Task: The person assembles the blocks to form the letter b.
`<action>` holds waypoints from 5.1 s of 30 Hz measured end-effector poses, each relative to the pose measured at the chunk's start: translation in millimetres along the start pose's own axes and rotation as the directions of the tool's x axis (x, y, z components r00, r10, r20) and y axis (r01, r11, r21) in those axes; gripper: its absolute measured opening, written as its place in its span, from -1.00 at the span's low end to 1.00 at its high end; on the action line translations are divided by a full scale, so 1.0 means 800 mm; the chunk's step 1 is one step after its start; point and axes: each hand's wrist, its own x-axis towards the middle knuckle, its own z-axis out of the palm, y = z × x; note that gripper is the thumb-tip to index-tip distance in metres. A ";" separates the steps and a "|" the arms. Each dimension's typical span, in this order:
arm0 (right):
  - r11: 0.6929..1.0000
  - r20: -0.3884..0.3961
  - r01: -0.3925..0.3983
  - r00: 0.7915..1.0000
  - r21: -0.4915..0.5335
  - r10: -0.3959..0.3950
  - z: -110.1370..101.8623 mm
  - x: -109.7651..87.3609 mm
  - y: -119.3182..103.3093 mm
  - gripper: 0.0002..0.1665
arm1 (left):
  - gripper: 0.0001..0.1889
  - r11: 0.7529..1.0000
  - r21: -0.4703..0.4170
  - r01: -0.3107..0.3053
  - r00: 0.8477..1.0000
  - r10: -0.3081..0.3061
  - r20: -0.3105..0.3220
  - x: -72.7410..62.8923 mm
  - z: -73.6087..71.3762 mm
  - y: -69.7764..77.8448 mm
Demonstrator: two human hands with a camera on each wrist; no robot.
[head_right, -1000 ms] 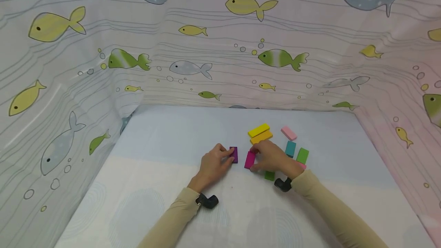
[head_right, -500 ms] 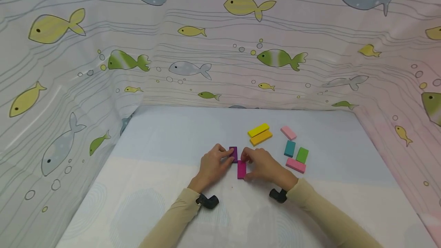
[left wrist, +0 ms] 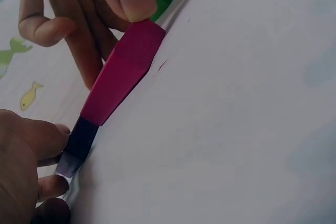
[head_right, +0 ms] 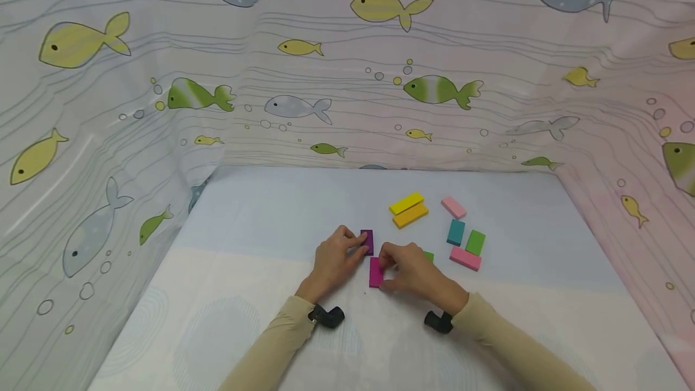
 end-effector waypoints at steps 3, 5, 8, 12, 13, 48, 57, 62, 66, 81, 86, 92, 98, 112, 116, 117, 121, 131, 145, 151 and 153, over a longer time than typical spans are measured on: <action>0.999 -0.039 0.038 0.999 -0.015 -0.038 0.011 -0.001 -0.008 -0.61 | -0.65 1.000 0.004 0.007 1.000 -0.007 0.004 0.001 -0.001 0.000; 0.996 -0.069 0.064 0.995 -0.068 -0.068 0.020 -0.002 -0.015 -0.63 | -0.65 1.000 0.006 0.018 1.000 -0.018 0.012 0.001 -0.001 0.001; 0.979 -0.111 0.116 0.985 -0.170 -0.136 0.033 -0.002 -0.021 -0.64 | -0.65 1.000 0.011 0.029 0.999 -0.029 0.019 0.000 -0.001 0.001; 0.953 -0.148 0.151 0.970 -0.264 -0.194 0.044 -0.004 -0.026 -0.60 | -0.65 0.999 0.004 0.032 0.999 -0.033 0.023 -0.001 0.000 0.002; 0.949 -0.152 0.151 0.968 -0.276 -0.198 0.045 -0.004 -0.027 -0.58 | -0.66 1.000 0.002 0.030 0.999 -0.030 0.024 -0.001 0.000 0.003; 0.978 -0.118 -0.086 0.991 -0.188 0.065 0.047 -0.005 -0.024 0.22 | -0.61 0.996 -0.088 0.014 0.987 0.000 0.162 0.005 -0.020 -0.007; 0.980 -0.102 -0.088 0.992 -0.176 0.071 0.046 -0.005 -0.022 0.24 | -0.63 0.998 -0.069 0.003 0.987 0.008 0.161 0.005 -0.017 -0.007; 0.985 -0.129 -0.095 0.989 -0.142 0.077 0.045 -0.006 -0.022 0.20 | -0.63 0.998 -0.061 -0.021 0.986 0.031 0.161 0.005 -0.014 -0.010; 0.988 -0.157 -0.076 0.986 -0.131 0.055 0.045 -0.006 -0.022 0.15 | -0.63 0.998 -0.057 -0.025 0.987 0.034 0.156 0.006 -0.013 -0.011; 0.989 -0.167 -0.105 0.982 -0.107 0.086 0.051 -0.004 -0.024 0.13 | -0.62 0.996 -0.078 -0.032 0.982 0.046 0.182 0.009 -0.020 -0.015; 0.991 -0.162 -0.086 0.984 -0.100 0.069 0.051 -0.005 -0.025 0.10 | -0.61 0.992 -0.122 -0.030 0.976 0.056 0.209 0.013 -0.023 -0.021; 0.992 -0.152 -0.058 0.988 -0.112 0.041 0.050 -0.004 -0.028 0.07 | -0.60 0.983 -0.181 0.037 0.971 0.007 0.239 0.015 -0.025 -0.025; 0.992 -0.156 -0.046 0.987 -0.119 0.027 0.051 -0.004 -0.031 0.03 | -0.58 0.979 -0.195 0.060 0.970 -0.011 0.244 0.017 -0.027 -0.025; 0.993 -0.075 -0.086 0.994 -0.082 0.080 0.041 -0.007 -0.024 0.08 | -0.60 0.982 -0.186 0.022 0.976 0.019 0.217 0.011 -0.023 -0.024; 0.991 -0.059 -0.114 0.992 -0.067 0.110 0.023 -0.006 -0.015 0.12 | -0.59 0.978 -0.206 -0.004 0.991 0.032 0.131 0.006 -0.020 -0.030; 0.991 -0.066 -0.116 0.992 -0.072 0.112 0.016 -0.005 -0.012 0.12 | -0.58 0.978 -0.210 -0.013 0.994 0.035 0.105 0.003 -0.020 -0.030; 0.988 -0.125 -0.128 0.985 -0.092 0.116 -0.019 0.000 0.004 0.05 | -0.54 0.985 -0.161 -0.067 0.995 0.078 0.068 -0.006 -0.022 -0.024; 0.920 -0.203 -0.361 0.922 -0.151 0.329 -0.107 0.023 0.070 0.02 | -0.52 0.987 0.105 -0.123 0.967 0.096 0.234 -0.018 -0.024 0.007; 0.886 -0.155 -0.397 0.917 -0.240 0.369 -0.105 0.054 0.133 -0.06 | -0.57 0.986 0.124 -0.116 0.966 0.082 0.245 -0.018 -0.025 0.003; 0.884 -0.159 -0.378 0.925 -0.274 0.346 -0.101 0.064 0.145 -0.22 | -0.57 0.987 0.124 -0.099 0.963 0.064 0.261 -0.021 -0.028 0.007; 0.879 -0.160 -0.382 0.923 -0.287 0.349 -0.100 0.066 0.148 -0.18 | -0.58 0.988 0.120 -0.096 0.962 0.061 0.265 -0.021 -0.028 0.009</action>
